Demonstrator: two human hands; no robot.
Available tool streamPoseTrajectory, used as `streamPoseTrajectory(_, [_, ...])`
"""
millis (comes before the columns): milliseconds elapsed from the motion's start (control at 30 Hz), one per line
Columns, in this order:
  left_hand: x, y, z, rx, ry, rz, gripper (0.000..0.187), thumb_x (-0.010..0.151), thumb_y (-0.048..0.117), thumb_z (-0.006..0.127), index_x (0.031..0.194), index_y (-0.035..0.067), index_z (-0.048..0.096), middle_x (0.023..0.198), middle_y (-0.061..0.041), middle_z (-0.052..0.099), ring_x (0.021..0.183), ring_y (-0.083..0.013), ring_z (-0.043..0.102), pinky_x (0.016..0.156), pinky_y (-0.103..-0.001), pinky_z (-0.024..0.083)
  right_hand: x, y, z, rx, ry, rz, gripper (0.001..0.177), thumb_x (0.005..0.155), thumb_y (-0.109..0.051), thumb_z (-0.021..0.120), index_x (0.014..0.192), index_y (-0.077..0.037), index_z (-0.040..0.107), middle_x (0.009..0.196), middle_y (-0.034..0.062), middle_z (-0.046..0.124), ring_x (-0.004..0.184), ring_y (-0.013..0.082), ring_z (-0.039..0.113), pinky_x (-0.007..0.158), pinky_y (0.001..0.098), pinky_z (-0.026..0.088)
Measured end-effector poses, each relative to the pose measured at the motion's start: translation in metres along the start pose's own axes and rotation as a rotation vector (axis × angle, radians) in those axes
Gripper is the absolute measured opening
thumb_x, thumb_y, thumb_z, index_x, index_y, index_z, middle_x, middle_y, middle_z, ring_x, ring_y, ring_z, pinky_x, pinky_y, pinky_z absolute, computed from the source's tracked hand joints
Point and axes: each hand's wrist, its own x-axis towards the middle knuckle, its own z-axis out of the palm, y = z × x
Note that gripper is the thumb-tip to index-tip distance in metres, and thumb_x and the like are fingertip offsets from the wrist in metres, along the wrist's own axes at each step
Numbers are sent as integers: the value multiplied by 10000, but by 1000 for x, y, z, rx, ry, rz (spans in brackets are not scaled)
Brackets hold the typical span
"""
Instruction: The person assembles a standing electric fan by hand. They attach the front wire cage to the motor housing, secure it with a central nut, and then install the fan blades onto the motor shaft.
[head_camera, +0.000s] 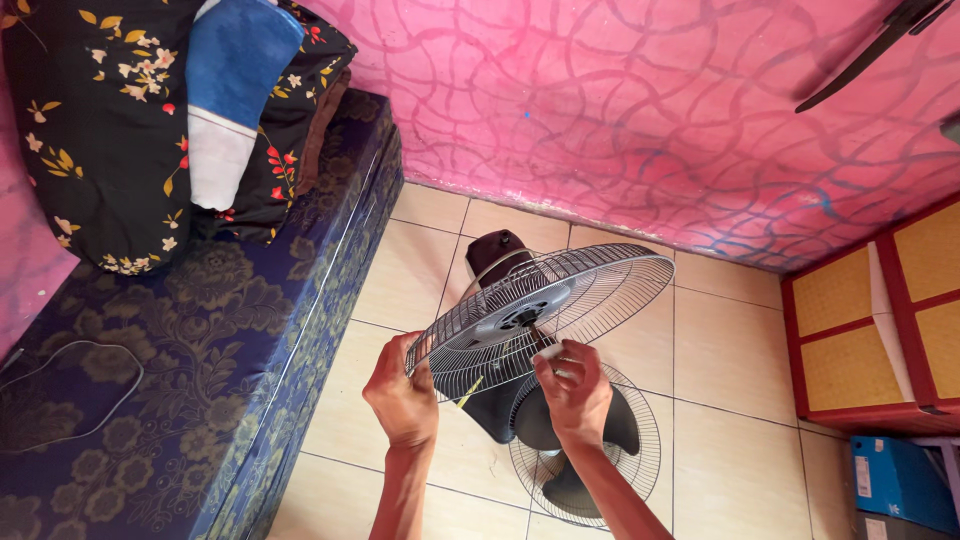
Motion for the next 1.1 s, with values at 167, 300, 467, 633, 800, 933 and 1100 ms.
streamPoseTrajectory(167, [0,0,-2,-12,-15,-12,346,751,-89,705,1070,42,682,1004,-138,734,917,-348,730,763,-396,576,2,-11,-1,-86,20,-49,504,779,-223,843,1167,19,630,1003,132,766,880,193,781,764,302,641])
streamPoseTrajectory(300, [1,-1,-1,7,-17,-18,331,763,-84,719,1068,42,689,995,-139,735,909,-350,727,759,-399,573,1,-14,0,-90,7,-161,505,771,-205,847,1165,24,630,1019,127,721,872,214,772,751,303,646])
streamPoseTrajectory(467, [0,-4,2,-4,9,0,218,852,-34,750,1045,45,684,988,-125,741,905,-321,740,761,-380,578,0,-11,-1,-180,-5,-141,395,801,-140,806,1149,-14,670,1019,126,691,862,209,773,746,292,662])
streamPoseTrajectory(633, [0,-2,-1,-18,-4,-9,243,829,-45,736,1051,40,686,984,-132,739,906,-326,738,763,-379,578,-4,-2,-18,-11,-43,15,331,827,-47,731,1140,-6,630,1013,124,754,879,207,753,759,309,620])
streamPoseTrajectory(800, [1,1,-4,-27,-24,-19,294,793,-78,720,1061,36,683,990,-140,735,916,-335,734,770,-385,577,-4,12,-33,129,-73,-99,433,818,-77,767,1194,41,589,1057,147,760,961,184,763,836,288,629])
streamPoseTrajectory(933, [2,2,-5,-39,-25,-7,336,754,-94,702,1066,30,682,995,-146,732,925,-343,732,773,-387,578,1,22,-35,44,-39,-32,514,856,-196,776,1287,43,630,1085,169,740,943,212,757,792,301,643])
streamPoseTrajectory(1100, [2,-1,-4,-13,-8,6,229,845,-54,729,1053,32,684,975,-139,731,894,-335,732,750,-378,571,3,25,-7,147,15,96,543,879,-307,780,1293,22,655,1079,185,778,966,233,766,804,322,633])
